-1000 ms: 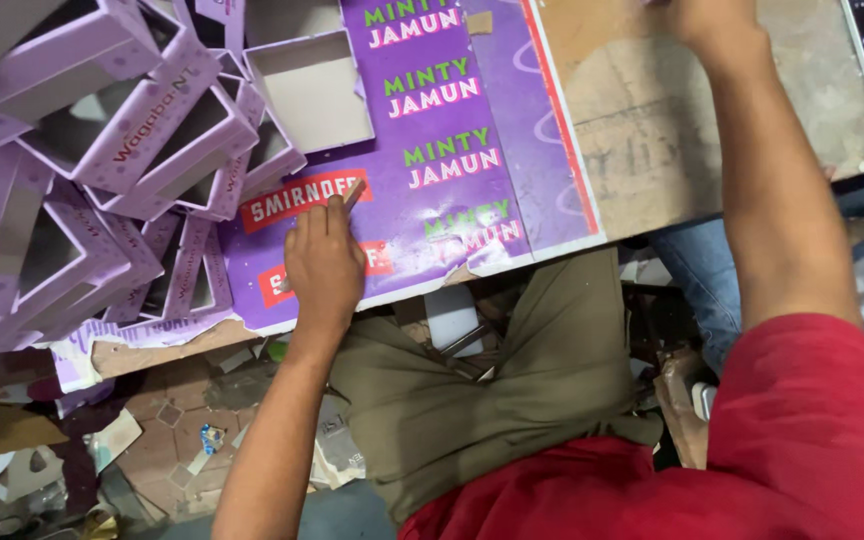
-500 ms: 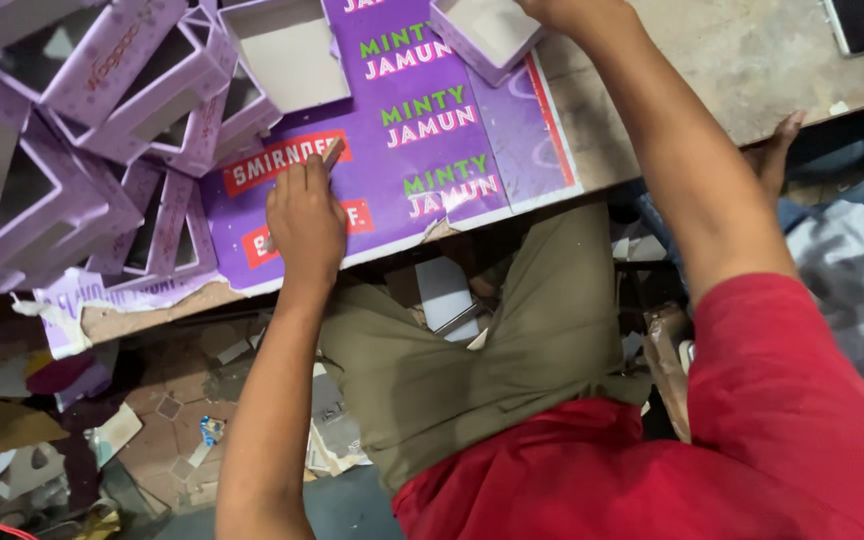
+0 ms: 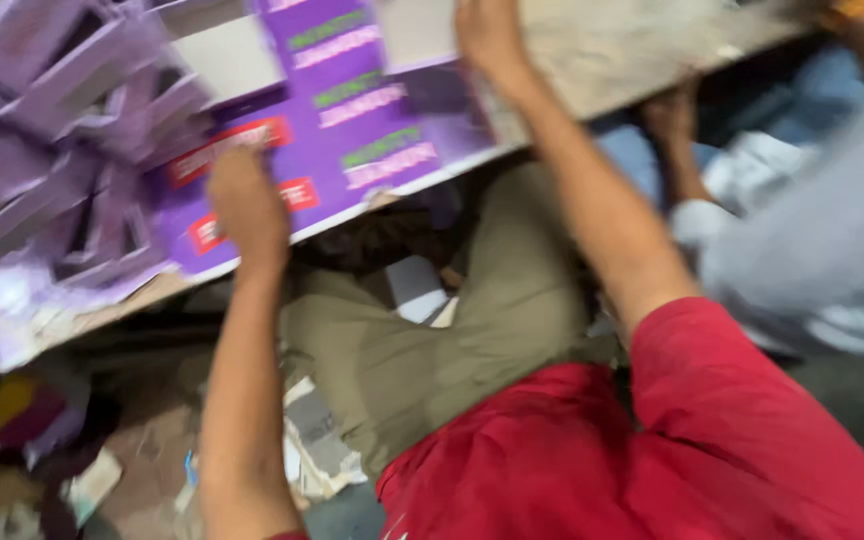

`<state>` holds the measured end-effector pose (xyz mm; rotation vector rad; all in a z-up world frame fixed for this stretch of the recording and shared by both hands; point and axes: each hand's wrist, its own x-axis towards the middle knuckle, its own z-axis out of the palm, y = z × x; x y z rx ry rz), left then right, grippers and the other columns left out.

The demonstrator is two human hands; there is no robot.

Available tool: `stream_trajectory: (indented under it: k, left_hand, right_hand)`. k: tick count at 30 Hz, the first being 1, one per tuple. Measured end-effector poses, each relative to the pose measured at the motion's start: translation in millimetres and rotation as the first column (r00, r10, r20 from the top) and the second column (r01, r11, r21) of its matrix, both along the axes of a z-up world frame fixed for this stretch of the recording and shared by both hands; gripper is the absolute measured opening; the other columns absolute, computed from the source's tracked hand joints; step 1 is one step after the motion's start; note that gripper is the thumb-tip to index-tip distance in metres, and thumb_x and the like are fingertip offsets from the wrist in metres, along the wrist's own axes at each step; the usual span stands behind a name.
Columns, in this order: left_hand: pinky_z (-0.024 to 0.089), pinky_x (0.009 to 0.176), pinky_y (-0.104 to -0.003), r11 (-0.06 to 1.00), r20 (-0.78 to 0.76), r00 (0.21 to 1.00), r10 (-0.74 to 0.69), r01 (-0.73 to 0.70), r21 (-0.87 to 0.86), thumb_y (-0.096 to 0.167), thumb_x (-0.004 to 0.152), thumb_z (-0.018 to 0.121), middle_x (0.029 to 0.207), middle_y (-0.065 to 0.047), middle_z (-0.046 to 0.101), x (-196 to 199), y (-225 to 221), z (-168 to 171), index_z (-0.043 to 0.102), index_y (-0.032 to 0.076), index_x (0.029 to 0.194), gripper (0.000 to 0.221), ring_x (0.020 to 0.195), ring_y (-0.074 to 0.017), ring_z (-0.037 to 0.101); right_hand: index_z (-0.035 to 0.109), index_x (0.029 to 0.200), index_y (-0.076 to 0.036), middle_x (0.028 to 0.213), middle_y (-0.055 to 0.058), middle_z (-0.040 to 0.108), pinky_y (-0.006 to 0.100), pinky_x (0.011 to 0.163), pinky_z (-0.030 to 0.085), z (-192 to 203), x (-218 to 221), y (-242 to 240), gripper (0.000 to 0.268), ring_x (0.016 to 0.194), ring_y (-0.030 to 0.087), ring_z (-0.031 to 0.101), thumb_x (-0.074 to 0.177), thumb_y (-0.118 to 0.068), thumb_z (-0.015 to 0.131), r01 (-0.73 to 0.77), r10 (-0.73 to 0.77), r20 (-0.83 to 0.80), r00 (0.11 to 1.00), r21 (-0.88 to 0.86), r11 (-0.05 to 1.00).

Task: The person assembles small purple cardboard boxes by folding flaps and inserting inner trays. They repeatedly pick up flat box parts, fold them into shape, and place them on the table. The person also handles small white inserts and stacks completed boxes.

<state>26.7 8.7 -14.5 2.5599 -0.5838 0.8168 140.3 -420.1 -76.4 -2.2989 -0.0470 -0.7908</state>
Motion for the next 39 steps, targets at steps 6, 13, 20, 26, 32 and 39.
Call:
stream_trajectory:
  k: [6, 13, 20, 26, 32, 39]
  left_hand:
    - [0.044, 0.071, -0.054, 0.995, 0.083, 0.994, 0.074, -0.079, 0.057, 0.002, 0.110, 0.052, 0.091, -0.021, 0.063, -8, 0, -6, 0.059, -0.002, 0.102, 0.011, 0.084, -0.0428, 0.061]
    - [0.048, 0.072, -0.052, 0.980, 0.053, 0.992, 0.115, -0.122, 0.155, 0.001, 0.104, 0.057, 0.086, -0.020, 0.064, -17, -1, -2, 0.055, 0.000, 0.099, 0.005, 0.084, -0.0427, 0.064]
    - [0.046, 0.068, -0.053, 0.963, -0.033, 0.981, 0.189, -0.179, 0.200, 0.005, 0.109, 0.060, 0.084, -0.019, 0.064, -17, -2, -3, 0.053, 0.000, 0.098, 0.013, 0.079, -0.0421, 0.064]
    - [0.047, 0.069, -0.052, 0.956, -0.016, 0.979, 0.202, -0.194, 0.219, 0.007, 0.109, 0.061, 0.086, -0.019, 0.065, -15, -3, -2, 0.052, 0.000, 0.099, 0.015, 0.080, -0.0416, 0.064]
    - [0.048, 0.073, -0.050, 0.962, 0.020, 0.986, 0.163, -0.163, 0.219, 0.006, 0.111, 0.059, 0.088, -0.018, 0.064, -15, 1, -9, 0.050, 0.002, 0.096, 0.018, 0.081, -0.0388, 0.065]
    - [0.047, 0.072, -0.048, 0.943, 0.019, 0.986, 0.163, -0.162, 0.289, 0.010, 0.113, 0.057, 0.088, -0.015, 0.064, -18, -2, -2, 0.054, 0.003, 0.096, 0.018, 0.079, -0.0351, 0.065]
  right_hand:
    - [0.021, 0.162, 0.006, 0.168, 0.025, 0.032, 0.037, 0.130, 0.020, -16, -187, 73, 0.072, 0.160, 0.034, 0.027, 0.095, -0.001, 0.047, -0.014, 0.013, 0.005, 1.000, 0.469, 0.883]
    - [0.042, 0.149, -0.008, 0.142, 0.010, 0.053, 0.034, 0.117, 0.036, -50, -318, 164, 0.076, 0.139, 0.023, 0.046, 0.076, 0.012, 0.040, -0.008, 0.151, -0.059, 0.987, 0.911, 0.412]
    - [0.045, 0.143, -0.009, 0.129, 0.012, 0.057, 0.035, 0.105, 0.047, -63, -330, 171, 0.064, 0.122, 0.022, 0.056, 0.082, 0.010, 0.038, -0.076, 0.342, -0.128, 0.931, 0.849, 0.523]
    - [0.044, 0.142, -0.010, 0.123, 0.017, 0.060, 0.038, 0.101, 0.047, -48, -327, 169, 0.063, 0.116, 0.028, 0.059, 0.083, 0.010, 0.042, 0.033, 0.230, -0.253, 0.940, 0.737, 0.675]
    - [0.044, 0.142, -0.010, 0.117, 0.017, 0.062, 0.040, 0.095, 0.051, -59, -324, 172, 0.059, 0.108, 0.028, 0.062, 0.086, 0.008, 0.044, 0.087, 0.237, -0.309, 0.921, 0.756, 0.648]
    - [0.049, 0.145, -0.006, 0.120, 0.018, 0.068, 0.037, 0.096, 0.052, -57, -324, 174, 0.059, 0.109, 0.027, 0.066, 0.087, 0.006, 0.044, 0.140, 0.188, -0.318, 0.929, 0.774, 0.617]
